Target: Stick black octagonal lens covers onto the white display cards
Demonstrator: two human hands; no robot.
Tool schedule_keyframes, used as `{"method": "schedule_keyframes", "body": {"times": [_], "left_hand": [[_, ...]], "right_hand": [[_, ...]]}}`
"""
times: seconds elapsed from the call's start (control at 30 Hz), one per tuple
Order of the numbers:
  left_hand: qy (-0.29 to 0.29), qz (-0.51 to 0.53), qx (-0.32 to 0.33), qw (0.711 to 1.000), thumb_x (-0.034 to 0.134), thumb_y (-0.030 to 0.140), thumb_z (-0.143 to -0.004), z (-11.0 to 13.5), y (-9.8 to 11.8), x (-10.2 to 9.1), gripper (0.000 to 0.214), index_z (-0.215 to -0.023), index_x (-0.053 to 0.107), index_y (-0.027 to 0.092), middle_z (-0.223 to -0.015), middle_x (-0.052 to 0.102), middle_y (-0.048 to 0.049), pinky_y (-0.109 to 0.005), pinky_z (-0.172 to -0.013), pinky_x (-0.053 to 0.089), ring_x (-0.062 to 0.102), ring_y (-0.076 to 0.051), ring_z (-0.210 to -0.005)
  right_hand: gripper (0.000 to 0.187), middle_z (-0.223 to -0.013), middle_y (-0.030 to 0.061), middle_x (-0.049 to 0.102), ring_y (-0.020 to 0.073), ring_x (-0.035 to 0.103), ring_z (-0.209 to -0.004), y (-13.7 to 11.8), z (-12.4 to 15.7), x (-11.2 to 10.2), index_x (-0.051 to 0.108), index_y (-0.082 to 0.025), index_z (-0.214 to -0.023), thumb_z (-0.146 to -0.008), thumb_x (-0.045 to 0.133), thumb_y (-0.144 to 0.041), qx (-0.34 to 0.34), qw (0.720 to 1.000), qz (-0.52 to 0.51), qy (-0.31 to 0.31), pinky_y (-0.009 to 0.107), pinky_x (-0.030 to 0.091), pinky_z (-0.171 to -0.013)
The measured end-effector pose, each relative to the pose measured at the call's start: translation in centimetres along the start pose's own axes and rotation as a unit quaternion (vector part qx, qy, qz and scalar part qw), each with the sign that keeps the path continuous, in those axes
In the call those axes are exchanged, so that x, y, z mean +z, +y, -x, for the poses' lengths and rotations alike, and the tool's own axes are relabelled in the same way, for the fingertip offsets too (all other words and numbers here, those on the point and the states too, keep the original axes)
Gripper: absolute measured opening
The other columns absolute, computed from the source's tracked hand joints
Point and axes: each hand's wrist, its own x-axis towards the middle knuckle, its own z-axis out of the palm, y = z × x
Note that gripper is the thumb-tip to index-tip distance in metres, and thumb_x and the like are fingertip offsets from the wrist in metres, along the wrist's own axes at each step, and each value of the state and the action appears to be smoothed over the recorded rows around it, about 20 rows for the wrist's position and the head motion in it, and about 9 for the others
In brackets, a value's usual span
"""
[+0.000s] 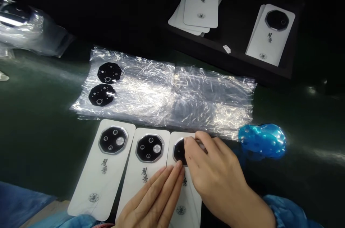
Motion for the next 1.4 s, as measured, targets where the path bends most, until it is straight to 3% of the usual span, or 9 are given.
{"method": "schedule_keyframes", "body": {"times": [0.13, 0.37, 0.63, 0.83, 1.07, 1.27, 1.4], "left_hand": [[0.02, -0.003, -0.012, 1.0, 0.037, 0.016, -0.088, -0.1, 0.2, 0.2, 0.043, -0.124, 0.054, 0.001, -0.128, 0.058, -0.0149, -0.042, -0.12, 0.014, 0.054, -0.025, -0.118], [0.013, -0.014, 0.0, 1.0, 0.038, 0.015, -0.086, -0.3, 0.2, 0.1, 0.045, -0.125, 0.052, -0.001, -0.127, 0.058, -0.0171, -0.044, -0.119, 0.014, 0.053, -0.028, -0.119], [0.025, -0.018, 0.003, 1.0, 0.038, 0.014, -0.086, 0.1, 0.3, 0.0, 0.045, -0.126, 0.051, -0.002, -0.131, 0.054, -0.0194, -0.044, -0.119, 0.016, 0.053, -0.028, -0.12], [0.02, -0.008, 0.002, 1.0, 0.04, 0.016, -0.085, 0.1, 0.4, 0.2, 0.045, -0.125, 0.053, -0.001, -0.13, 0.055, -0.0179, -0.044, -0.119, 0.016, 0.05, -0.029, -0.122], [0.014, -0.02, 0.017, 1.0, 0.034, 0.014, -0.088, 0.0, 0.2, 0.0, 0.045, -0.127, 0.052, -0.002, -0.129, 0.057, -0.0174, -0.047, -0.119, 0.012, 0.053, -0.028, -0.119], [0.159, 0.003, -0.03, 0.987, 0.028, 0.004, -0.085, -0.8, 0.3, 1.1, 0.04, -0.105, 0.062, 0.0, -0.109, 0.066, -0.0169, -0.043, -0.116, 0.023, 0.062, -0.027, -0.107], [0.228, 0.006, -0.047, 0.973, 0.03, 0.003, -0.083, -1.2, 0.5, 1.8, 0.035, -0.097, 0.063, 0.001, -0.101, 0.068, -0.0162, -0.042, -0.111, 0.029, 0.064, -0.027, -0.101]], "right_hand": [[0.039, -0.084, 0.005, 0.073, 0.0204, 0.061, -0.085, 0.3, 0.9, -0.5, 0.072, -0.011, -0.092, -0.083, 0.037, 0.004, 0.02, 1.0, 0.007, 0.006, 0.033, 0.053, -0.07], [0.036, -0.081, 0.0075, 0.07, 0.0211, 0.059, -0.087, -0.7, 2.4, -0.7, 0.07, -0.007, -0.096, -0.086, 0.037, 0.005, 0.04, 0.999, 0.005, 0.013, 0.033, 0.047, -0.071], [0.042, -0.082, 0.0068, 0.07, 0.0206, 0.058, -0.087, -1.8, 3.5, -0.5, 0.07, -0.01, -0.094, -0.08, 0.035, 0.007, 0.057, 0.998, 0.018, 0.009, 0.036, 0.043, -0.073], [0.037, -0.083, 0.005, 0.072, 0.0198, 0.057, -0.087, -3.4, 4.6, -0.1, 0.069, -0.013, -0.098, -0.086, 0.037, 0.0, 0.065, 0.997, 0.023, -0.027, 0.036, 0.04, -0.077], [0.036, -0.077, 0.0025, 0.07, 0.0178, 0.059, -0.082, -3.6, 3.8, -0.5, 0.069, -0.016, -0.093, -0.082, 0.04, 0.001, 0.09, 0.996, -0.023, 0.003, 0.033, 0.04, -0.077], [0.038, -0.099, 0.0073, 0.071, 0.0198, 0.057, -0.098, -2.6, 0.6, -0.8, 0.069, -0.01, -0.102, -0.083, 0.038, 0.001, 0.048, 0.998, -0.017, 0.03, 0.035, 0.04, -0.086], [0.035, -0.1, 0.0066, 0.071, 0.021, 0.055, -0.103, -3.1, -0.3, -0.1, 0.069, -0.009, -0.097, -0.084, 0.038, 0.001, 0.015, 0.999, -0.006, 0.051, 0.036, 0.039, -0.087]]}}
